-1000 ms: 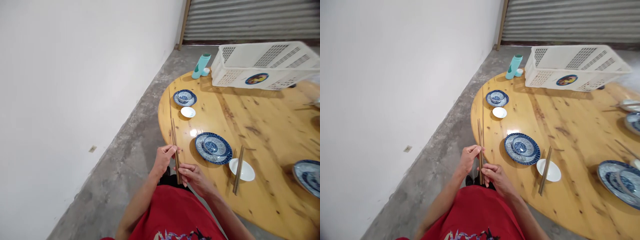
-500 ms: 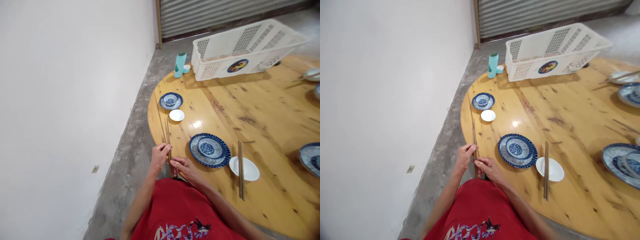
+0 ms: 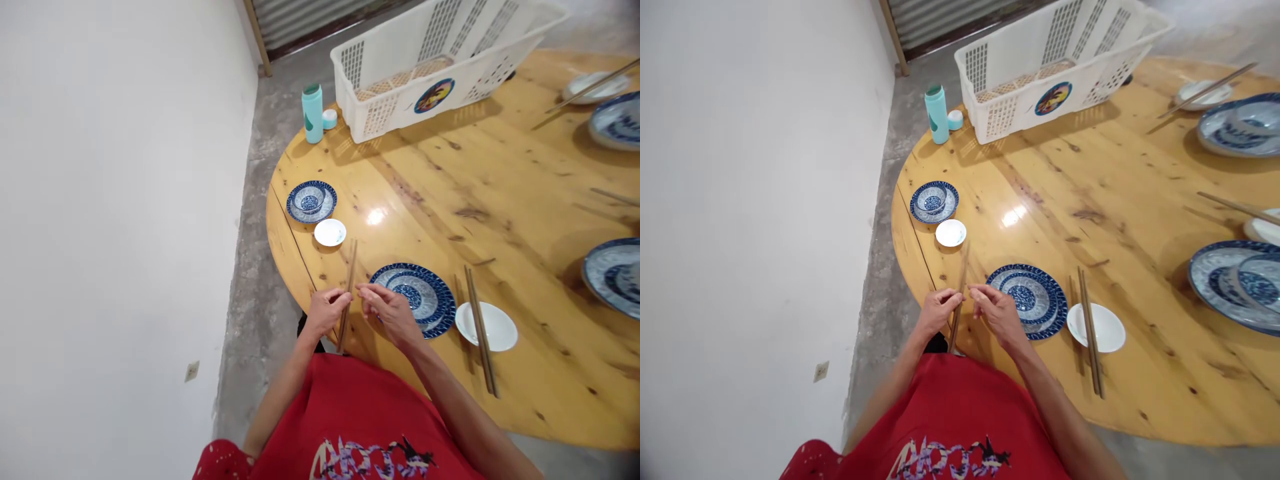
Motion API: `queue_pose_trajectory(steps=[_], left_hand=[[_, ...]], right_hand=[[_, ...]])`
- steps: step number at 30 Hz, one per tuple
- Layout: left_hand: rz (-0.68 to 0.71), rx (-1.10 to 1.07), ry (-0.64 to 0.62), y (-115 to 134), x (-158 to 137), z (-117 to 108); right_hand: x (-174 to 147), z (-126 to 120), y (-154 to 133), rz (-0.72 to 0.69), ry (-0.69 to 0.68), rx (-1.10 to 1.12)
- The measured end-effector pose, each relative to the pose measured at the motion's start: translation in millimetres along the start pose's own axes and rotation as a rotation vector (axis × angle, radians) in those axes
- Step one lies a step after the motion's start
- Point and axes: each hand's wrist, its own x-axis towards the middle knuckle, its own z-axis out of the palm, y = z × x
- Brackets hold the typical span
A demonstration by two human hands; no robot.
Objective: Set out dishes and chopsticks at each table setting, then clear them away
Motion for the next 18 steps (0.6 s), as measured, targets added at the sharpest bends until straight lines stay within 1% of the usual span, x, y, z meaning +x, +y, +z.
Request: queue_pose_trajectory(steps=[2, 5, 7, 9, 11, 13, 15, 18], left_hand=[[0.049, 0.038, -0.139, -1, 15, -7], [0.083, 0.025, -0.314, -1, 39, -24], [0.054, -0.013, -0.396, -2, 56, -39], [-0.004, -0.063, -0.459, -4, 71, -55], [-0.068, -0.089, -0.493, -9, 84, -72], [-0.129, -0.087, -0.492, -15, 93, -89], [-0.177, -0.09, -0.46, -21, 102, -103], [-0.185, -0.14, -0.386, -30, 115, -118]], right_hand=[[14, 4, -8, -0.007, 0.045, 0.002], [34, 16, -15, 0.006, 0.091, 0.026], [51, 25, -17, 0.039, 0.12, 0.055], [72, 33, -17, 0.05, 0.161, 0.069], [98, 38, -17, 0.016, 0.234, 0.084], [126, 41, -19, -0.039, 0.332, 0.129], [153, 42, -21, -0.072, 0.416, 0.197], [183, 45, -26, -0.063, 0.465, 0.268]])
